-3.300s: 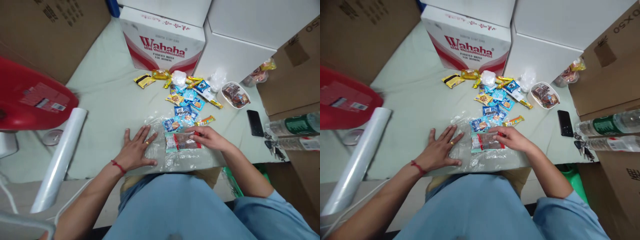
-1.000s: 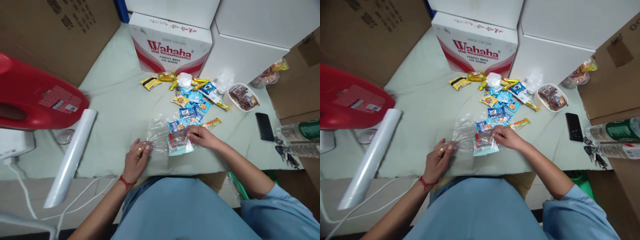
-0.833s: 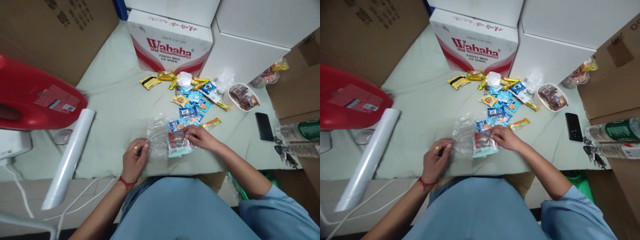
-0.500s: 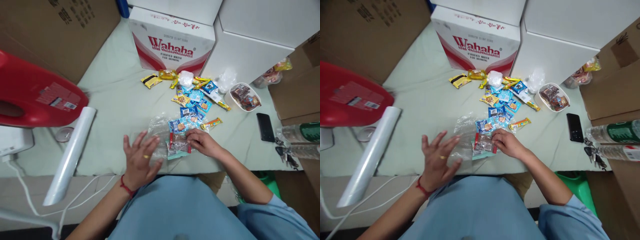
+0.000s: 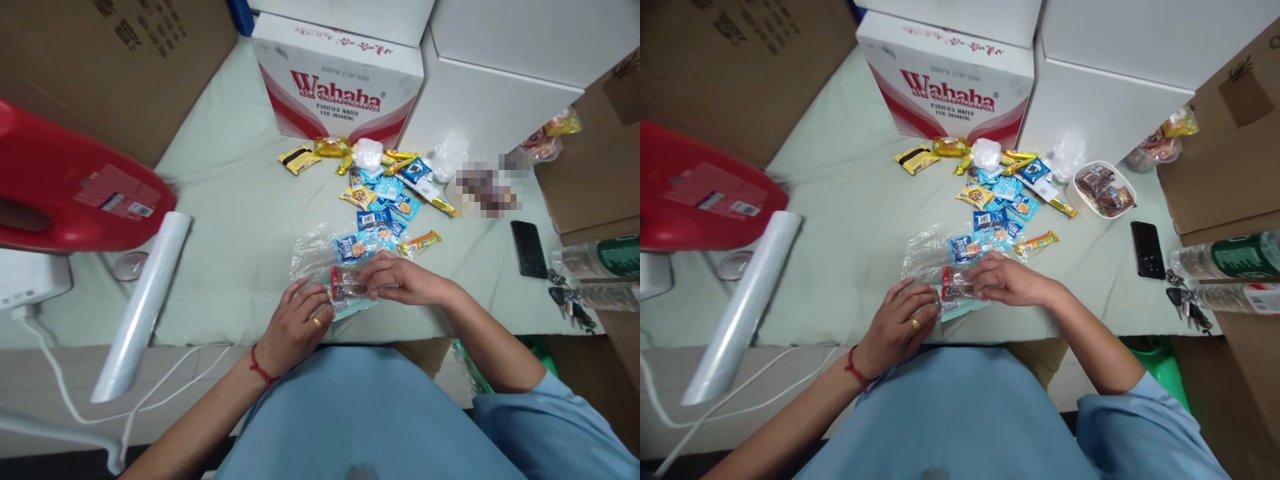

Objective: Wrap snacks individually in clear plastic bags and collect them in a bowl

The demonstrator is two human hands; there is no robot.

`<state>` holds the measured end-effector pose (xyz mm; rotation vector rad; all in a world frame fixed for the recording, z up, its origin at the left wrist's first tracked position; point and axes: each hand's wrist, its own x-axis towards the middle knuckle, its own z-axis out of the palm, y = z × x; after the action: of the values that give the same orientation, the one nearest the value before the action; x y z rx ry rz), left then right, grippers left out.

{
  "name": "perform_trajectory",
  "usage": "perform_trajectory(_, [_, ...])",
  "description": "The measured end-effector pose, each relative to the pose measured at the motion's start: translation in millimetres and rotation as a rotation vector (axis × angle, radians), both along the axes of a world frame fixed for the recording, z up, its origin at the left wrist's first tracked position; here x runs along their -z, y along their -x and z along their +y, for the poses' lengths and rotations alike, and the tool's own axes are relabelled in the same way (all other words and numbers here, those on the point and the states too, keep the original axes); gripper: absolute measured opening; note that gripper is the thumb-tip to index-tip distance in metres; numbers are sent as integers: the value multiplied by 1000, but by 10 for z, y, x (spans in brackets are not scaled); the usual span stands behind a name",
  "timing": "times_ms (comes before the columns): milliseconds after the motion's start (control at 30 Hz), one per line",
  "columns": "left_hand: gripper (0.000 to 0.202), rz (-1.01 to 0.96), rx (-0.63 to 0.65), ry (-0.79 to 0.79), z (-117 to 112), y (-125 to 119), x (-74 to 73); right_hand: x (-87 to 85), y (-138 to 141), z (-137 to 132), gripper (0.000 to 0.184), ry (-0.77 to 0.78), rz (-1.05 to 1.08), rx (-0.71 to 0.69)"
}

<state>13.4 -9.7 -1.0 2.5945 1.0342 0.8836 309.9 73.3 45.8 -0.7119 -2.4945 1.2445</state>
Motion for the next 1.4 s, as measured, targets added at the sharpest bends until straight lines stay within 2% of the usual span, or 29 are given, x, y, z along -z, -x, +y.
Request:
perform_trajectory(67, [21, -13, 0, -25, -2, 10, 2, -25, 18, 62, 34, 90, 29, 2])
perform_trajectory(133, [24, -35, 8, -59, -1, 8, 12, 12, 51, 140, 40, 127, 34, 137])
perform_trajectory(200, [25, -61, 24, -85, -10, -9, 20, 94, 110, 215, 39, 79, -21, 297])
perform_trajectory(233, [26, -71, 31, -90, -20, -22, 21, 140, 150, 244, 36, 43, -73, 328])
perform_trajectory(300, [25, -73, 48, -97, -57, -49, 19, 217, 243, 274, 31, -16, -204, 279])
perform_trajectory(433, [21, -46, 116, -125, -162, -76, 25, 238, 393, 241, 44, -107, -386, 151])
perform_trajectory(567, [17, -30, 147, -136, -231, -73, 60, 132, 431, 218, 34, -127, -350, 66])
perform_trajectory(733, [14, -62, 161, -155, -222, -94, 83, 33, 484, 221, 18, -80, -302, -32])
perform_trajectory(867, [15, -59, 164, -169, -205, -101, 77, 38, 487, 232, 14, 47, -342, -17])
perform_trajectory(1033, [18, -63, 139, -173, -210, -97, 92, 58, 306, 392, 26, 243, -231, 93])
perform_trajectory(1133, [17, -57, 115, -165, -194, -108, 97, 117, 233, 510, 32, 288, -204, 146])
perform_trajectory(1233, [17, -59, 90, -160, -152, -110, 97, 223, 266, 550, 31, 219, -223, 145])
perform_trajectory(1300, [17, -70, 54, -159, -112, -106, 99, 256, 313, 513, 30, 69, -226, 160])
perform_trajectory(1400, [23, -61, -32, -135, -36, -108, 106, 148, 328, 355, 35, -163, -183, 268])
